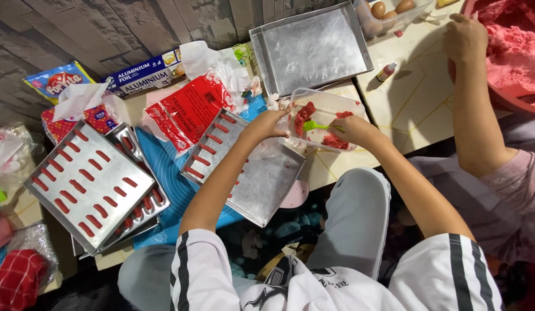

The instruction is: Arranging small red dough pieces onto baking trays and using a spatula to manage the material.

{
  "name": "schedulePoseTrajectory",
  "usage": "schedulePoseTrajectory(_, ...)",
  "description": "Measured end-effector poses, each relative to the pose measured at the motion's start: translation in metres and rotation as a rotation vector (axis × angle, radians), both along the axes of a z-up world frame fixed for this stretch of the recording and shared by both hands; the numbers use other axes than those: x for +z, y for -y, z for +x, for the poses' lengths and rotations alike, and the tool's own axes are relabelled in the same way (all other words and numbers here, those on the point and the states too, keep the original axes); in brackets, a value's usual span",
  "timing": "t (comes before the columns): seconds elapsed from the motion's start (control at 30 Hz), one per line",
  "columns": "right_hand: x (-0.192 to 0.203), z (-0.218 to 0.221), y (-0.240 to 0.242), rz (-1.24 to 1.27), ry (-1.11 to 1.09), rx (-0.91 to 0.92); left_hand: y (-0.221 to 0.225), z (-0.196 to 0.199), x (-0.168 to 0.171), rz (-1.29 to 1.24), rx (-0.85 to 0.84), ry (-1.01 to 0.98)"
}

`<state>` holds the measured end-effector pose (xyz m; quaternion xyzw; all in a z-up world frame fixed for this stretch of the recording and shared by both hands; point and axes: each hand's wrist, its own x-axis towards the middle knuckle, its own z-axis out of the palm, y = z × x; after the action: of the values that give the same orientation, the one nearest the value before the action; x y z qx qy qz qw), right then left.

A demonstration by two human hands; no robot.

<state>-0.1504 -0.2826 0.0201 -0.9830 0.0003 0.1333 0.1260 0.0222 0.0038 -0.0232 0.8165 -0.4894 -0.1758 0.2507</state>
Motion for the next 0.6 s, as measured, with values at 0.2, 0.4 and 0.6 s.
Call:
schedulePoseTrajectory(0.2,0.043,0.009,-0.014,0.134,-0.024,-0.055,-0.004,0.008,0.005,0.028,-0.014,0.037)
schedulePoseTrajectory(0.4,0.121,-0.028,-0.02,0.237,-0.061,-0.212,-0.045,0.011,0.056,-0.077,0.125,-0.197)
schedulePoseTrajectory(0.6,0.088,-0.023,0.008,-0.096,-0.084,-0.141,-0.069,0.005,0.033,-0.066,0.29,-0.32)
